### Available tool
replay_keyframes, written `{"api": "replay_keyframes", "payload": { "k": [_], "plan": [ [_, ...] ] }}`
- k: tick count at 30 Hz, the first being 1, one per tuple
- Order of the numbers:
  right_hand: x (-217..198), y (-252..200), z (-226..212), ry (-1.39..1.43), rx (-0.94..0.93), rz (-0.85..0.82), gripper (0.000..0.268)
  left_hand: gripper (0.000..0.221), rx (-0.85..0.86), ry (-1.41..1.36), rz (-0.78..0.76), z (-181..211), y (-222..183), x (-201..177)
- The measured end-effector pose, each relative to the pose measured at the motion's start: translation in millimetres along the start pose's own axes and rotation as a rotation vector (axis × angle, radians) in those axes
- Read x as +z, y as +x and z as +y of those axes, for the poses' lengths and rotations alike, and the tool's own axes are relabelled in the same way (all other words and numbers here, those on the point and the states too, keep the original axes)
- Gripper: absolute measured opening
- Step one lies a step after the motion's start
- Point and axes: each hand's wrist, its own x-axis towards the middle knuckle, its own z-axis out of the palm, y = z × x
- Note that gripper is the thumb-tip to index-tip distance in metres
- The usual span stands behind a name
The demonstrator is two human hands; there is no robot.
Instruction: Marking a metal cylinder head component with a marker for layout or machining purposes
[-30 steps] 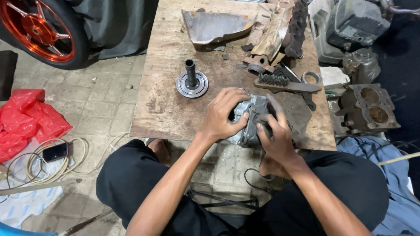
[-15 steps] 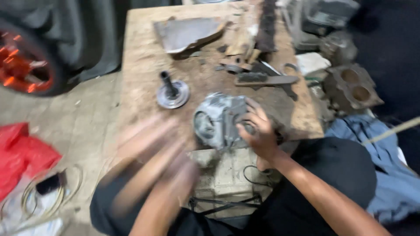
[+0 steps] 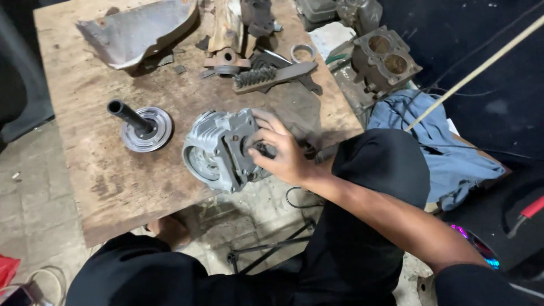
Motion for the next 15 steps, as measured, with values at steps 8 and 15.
{"api": "replay_keyframes", "payload": {
  "k": [8,15],
  "plan": [
    [0.0,0.0,8.2,-0.007,-0.105,0.033,0.01,0.024,0.019,0.39,-0.162,-54.6,-111.8,18.2],
    [-4.8,2.3,-3.9,0.023,-0.062,-0.013,0.01,0.019,0.026,0.809,-0.313,-106.2,-160.6,-52.6]
  ]
}}
